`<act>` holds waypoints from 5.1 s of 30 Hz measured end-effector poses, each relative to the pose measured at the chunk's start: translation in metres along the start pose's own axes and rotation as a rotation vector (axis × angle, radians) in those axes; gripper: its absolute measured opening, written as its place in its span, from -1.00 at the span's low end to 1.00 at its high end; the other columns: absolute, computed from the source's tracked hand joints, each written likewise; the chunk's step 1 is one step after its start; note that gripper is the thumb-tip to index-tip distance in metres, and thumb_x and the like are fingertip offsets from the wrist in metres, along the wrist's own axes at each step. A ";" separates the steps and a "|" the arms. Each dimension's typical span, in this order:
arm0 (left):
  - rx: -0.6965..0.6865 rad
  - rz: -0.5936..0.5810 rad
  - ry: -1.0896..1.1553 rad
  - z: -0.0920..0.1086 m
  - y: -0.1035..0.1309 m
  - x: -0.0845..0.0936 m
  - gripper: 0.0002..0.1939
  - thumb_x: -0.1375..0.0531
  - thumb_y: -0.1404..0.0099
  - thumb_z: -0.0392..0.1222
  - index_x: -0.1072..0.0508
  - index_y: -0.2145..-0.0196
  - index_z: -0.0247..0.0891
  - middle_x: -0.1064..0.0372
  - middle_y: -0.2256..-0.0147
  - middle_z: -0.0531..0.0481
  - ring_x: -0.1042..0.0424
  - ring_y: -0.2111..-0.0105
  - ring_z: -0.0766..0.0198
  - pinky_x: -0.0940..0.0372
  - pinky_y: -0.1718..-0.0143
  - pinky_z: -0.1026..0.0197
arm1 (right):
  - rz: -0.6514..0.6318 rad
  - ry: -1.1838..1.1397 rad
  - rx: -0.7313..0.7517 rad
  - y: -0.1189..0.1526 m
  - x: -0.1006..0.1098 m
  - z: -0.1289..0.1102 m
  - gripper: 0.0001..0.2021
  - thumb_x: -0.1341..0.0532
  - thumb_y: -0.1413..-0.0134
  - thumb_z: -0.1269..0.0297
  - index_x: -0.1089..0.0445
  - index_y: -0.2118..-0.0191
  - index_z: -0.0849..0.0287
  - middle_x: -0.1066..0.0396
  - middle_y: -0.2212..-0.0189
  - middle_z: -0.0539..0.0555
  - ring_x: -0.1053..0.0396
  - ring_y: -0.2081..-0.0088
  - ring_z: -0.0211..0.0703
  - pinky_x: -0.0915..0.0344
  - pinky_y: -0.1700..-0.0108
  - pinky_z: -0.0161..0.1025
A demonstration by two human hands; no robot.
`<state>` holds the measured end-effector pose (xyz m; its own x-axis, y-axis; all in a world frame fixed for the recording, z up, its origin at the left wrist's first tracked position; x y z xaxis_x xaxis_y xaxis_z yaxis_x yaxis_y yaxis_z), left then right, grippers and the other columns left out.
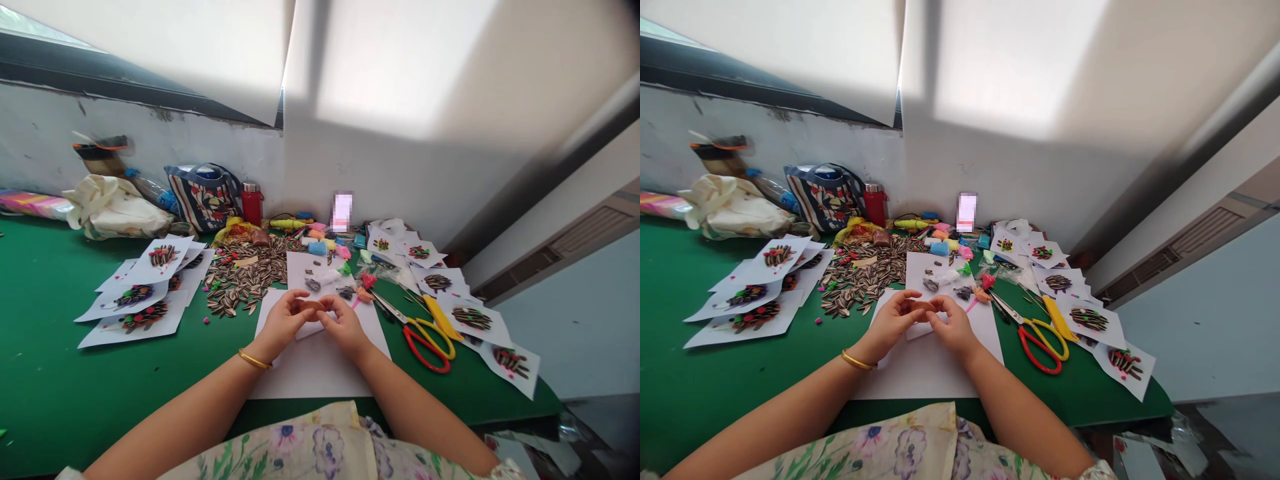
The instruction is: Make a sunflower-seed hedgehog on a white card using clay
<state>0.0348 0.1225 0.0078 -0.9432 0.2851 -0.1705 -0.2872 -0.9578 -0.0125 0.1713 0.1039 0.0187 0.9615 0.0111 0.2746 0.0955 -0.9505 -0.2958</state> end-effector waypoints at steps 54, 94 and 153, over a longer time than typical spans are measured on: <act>0.012 -0.049 -0.025 -0.001 0.001 -0.004 -0.46 -0.35 -0.10 -0.14 -0.34 -0.02 -0.28 -0.48 0.18 -0.13 -0.48 0.15 0.13 -0.35 0.10 0.10 | 0.003 0.232 0.038 0.001 -0.001 -0.001 -0.24 -0.37 0.02 0.02 -0.12 -0.27 0.05 -0.39 0.03 0.15 -0.36 0.02 0.02 -0.26 -0.08 0.00; -0.099 0.063 -0.415 0.006 -0.010 0.014 -0.74 -0.27 -0.14 -0.01 -0.50 0.37 -0.28 -0.49 0.38 -0.04 -0.45 0.36 0.21 -0.34 0.35 0.23 | 0.036 0.036 -0.016 -0.010 0.007 0.009 -0.81 -0.18 -0.12 0.16 -0.44 0.30 0.16 -0.47 0.33 0.06 -0.40 0.25 -0.10 -0.30 0.14 -0.18; -0.091 0.061 -0.377 0.013 -0.004 0.008 -0.73 -0.21 -0.19 0.01 -0.52 0.32 -0.26 -0.50 0.36 -0.05 -0.46 0.35 0.21 -0.36 0.31 0.21 | -0.041 0.023 -0.071 -0.003 -0.006 0.005 -0.78 -0.25 -0.05 0.11 -0.35 0.26 0.14 -0.45 0.34 0.01 -0.38 0.27 -0.14 -0.29 0.20 -0.22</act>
<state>0.0261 0.1289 0.0191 -0.9580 0.2054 0.2003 -0.2292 -0.9679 -0.1034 0.1668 0.1085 0.0130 0.9508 0.0445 0.3067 0.1159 -0.9689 -0.2188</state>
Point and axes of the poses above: each hand's wrist, its own y-axis away from the middle knuckle, its own x-axis out of the back of the hand, z = x × y, the point moved 9 cm from there along -y, towards the middle knuckle
